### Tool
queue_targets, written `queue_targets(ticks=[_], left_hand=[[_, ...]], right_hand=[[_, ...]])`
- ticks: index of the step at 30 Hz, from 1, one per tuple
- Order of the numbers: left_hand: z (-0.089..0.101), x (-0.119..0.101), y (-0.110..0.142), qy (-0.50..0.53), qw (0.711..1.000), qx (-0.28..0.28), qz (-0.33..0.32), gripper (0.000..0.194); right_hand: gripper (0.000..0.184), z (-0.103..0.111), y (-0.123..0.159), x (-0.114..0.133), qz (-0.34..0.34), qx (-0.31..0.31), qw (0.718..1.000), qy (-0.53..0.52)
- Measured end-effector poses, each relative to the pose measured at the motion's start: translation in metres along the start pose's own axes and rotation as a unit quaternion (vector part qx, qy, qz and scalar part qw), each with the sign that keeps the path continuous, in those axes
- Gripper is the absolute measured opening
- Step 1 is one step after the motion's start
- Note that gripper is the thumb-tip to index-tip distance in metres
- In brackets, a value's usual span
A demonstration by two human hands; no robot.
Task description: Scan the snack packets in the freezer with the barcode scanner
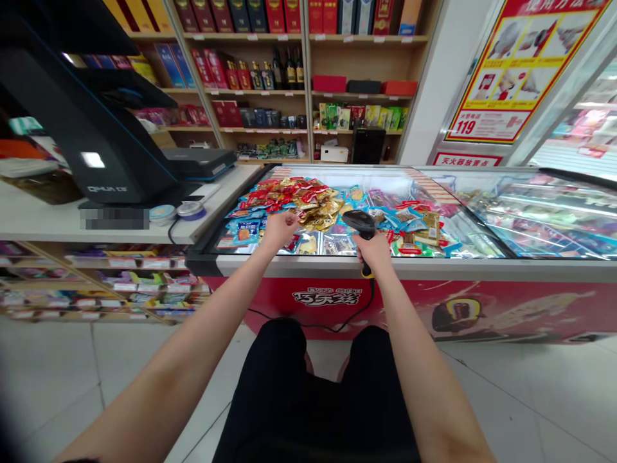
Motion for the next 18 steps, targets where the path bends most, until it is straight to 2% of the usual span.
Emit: queue_targets(ticks=[4, 8, 11, 14, 16, 18], left_hand=[[0.023, 0.023, 0.012, -0.062, 0.997, 0.048, -0.016, 0.015], [0.026, 0.033, 0.031, -0.125, 0.988, 0.085, -0.044, 0.019], [0.021, 0.03, 0.043, -0.192, 0.976, 0.075, -0.069, 0.042], [0.019, 0.021, 0.048, -0.243, 0.965, 0.072, -0.065, 0.061], [0.018, 0.014, 0.049, -0.259, 0.96, 0.095, -0.056, 0.057], [0.018, 0.008, 0.048, -0.269, 0.955, 0.116, -0.056, 0.044]], right_hand=[[0.02, -0.031, 0.013, 0.007, 0.002, 0.044, 0.999, 0.028], [0.019, -0.058, 0.026, 0.013, -0.007, 0.074, 0.997, 0.035], [0.019, -0.072, 0.032, 0.016, -0.013, 0.085, 0.995, 0.045], [0.019, -0.081, 0.036, 0.016, -0.004, 0.099, 0.993, 0.058], [0.019, -0.083, 0.037, 0.016, 0.002, 0.103, 0.993, 0.066], [0.019, -0.083, 0.039, 0.015, 0.001, 0.1, 0.993, 0.067]])
Point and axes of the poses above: each hand's wrist, its own y-axis away from the middle knuckle, its own z-axis out of the back of the hand, x = y × z, the point moved 2 cm from there along -y, towards the middle knuckle, and after that the axes turned 1 degree about -y, right-handed, at the moved point
